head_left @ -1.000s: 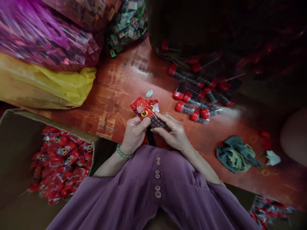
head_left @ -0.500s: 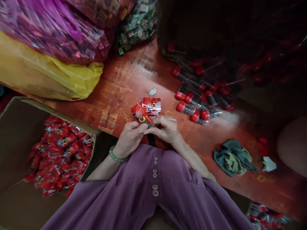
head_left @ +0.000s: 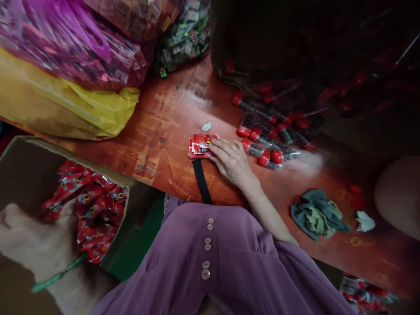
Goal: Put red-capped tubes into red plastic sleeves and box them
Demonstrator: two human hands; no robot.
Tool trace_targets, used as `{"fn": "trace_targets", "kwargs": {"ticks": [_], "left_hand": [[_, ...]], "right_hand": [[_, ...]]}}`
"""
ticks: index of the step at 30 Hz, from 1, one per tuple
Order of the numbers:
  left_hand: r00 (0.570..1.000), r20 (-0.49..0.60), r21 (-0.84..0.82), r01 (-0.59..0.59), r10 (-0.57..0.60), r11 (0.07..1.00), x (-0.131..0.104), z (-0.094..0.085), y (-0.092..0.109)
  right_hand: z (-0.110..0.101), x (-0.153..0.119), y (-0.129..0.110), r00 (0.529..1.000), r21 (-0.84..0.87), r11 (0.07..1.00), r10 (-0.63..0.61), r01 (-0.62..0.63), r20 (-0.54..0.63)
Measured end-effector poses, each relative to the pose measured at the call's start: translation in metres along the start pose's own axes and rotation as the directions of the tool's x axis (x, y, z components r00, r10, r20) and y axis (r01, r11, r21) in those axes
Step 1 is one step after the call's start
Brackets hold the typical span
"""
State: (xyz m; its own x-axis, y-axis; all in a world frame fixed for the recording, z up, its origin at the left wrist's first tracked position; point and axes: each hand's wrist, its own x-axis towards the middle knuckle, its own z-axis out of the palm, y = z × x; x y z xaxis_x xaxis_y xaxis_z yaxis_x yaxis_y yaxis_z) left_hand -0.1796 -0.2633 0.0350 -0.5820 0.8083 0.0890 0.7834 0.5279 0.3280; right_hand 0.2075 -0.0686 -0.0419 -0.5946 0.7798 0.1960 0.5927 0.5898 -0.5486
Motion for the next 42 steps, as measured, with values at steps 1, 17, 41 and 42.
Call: {"fn": "trace_targets", "kwargs": {"ticks": [1,17,41,42], "left_hand": [[0.994,-0.109,0.077,0.003,0.006,0.997,0.002,0.006,0.011],[0.483,-0.033,-0.468,-0.781,0.875,0.413,0.015,0.161,0.198],[0.727,-0.015,-0.534,-0.587,0.687,0.609,0.033,0.147,0.221],[0.753,-0.024,-0.566,-0.553,0.658,0.612,0.032,0.147,0.222]], "right_hand": [[0.003,0.0,0.001,1.0,-0.01,1.0,0.001,-0.001,0.013],[-0.006,0.004,-0.014,0.993,-0.158,0.983,-0.08,0.093,0.09],[-0.055,0.018,0.03,0.938,0.422,0.853,0.345,-0.308,-0.013],[-0.052,0.014,0.026,0.909,0.567,0.752,0.416,-0.337,-0.011]]}}
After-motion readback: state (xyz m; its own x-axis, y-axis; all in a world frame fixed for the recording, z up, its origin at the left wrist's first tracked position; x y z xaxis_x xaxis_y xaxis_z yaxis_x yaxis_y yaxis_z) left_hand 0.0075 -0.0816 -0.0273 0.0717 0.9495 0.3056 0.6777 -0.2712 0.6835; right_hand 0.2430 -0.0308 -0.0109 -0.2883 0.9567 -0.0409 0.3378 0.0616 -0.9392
